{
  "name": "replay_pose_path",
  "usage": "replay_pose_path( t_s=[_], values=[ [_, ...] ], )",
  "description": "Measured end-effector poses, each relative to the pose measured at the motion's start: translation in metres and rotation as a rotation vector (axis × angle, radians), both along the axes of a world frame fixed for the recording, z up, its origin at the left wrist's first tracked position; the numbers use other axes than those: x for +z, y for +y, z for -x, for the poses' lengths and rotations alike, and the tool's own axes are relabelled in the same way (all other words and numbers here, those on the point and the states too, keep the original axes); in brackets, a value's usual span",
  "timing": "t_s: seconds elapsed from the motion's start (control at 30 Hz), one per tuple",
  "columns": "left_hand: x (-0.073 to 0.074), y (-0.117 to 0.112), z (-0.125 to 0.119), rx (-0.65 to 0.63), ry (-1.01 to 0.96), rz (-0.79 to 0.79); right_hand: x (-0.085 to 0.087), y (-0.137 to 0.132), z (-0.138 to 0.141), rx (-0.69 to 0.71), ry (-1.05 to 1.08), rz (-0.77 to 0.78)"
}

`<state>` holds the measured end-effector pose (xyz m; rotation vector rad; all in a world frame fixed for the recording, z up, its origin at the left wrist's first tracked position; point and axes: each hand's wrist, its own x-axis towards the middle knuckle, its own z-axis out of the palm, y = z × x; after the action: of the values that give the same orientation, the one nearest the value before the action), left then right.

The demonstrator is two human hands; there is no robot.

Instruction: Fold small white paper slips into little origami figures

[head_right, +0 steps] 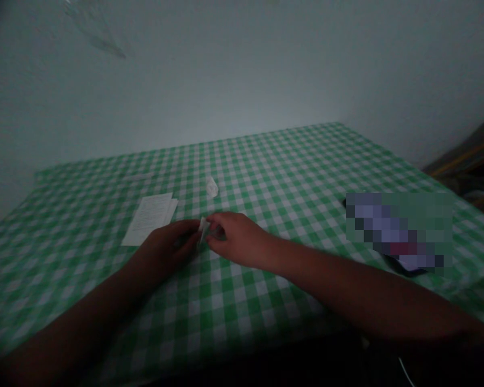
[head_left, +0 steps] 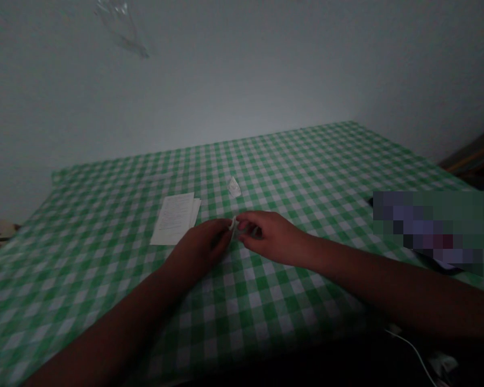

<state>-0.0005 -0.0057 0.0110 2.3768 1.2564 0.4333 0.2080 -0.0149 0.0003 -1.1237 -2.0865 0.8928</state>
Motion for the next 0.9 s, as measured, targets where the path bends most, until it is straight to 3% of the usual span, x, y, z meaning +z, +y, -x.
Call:
replay_pose_path(
  t_s=[0.3,0.7,0.9],
  values=[
    [-0.007,-0.002,0.0,0.082,-0.122,0.025,-0.01,0.002,0.007,0.023,0.25,0.096],
    [-0.014,0.004,0.002,0.027,-0.135,-0.019,-0.015,0.007,0.008,-0.059,0.239,0.114],
    [-0.017,0.004,0.003,0.027,-0.158,0.073,-0.015,0.008,0.007,-0.063,0.224,0.12]
  ],
)
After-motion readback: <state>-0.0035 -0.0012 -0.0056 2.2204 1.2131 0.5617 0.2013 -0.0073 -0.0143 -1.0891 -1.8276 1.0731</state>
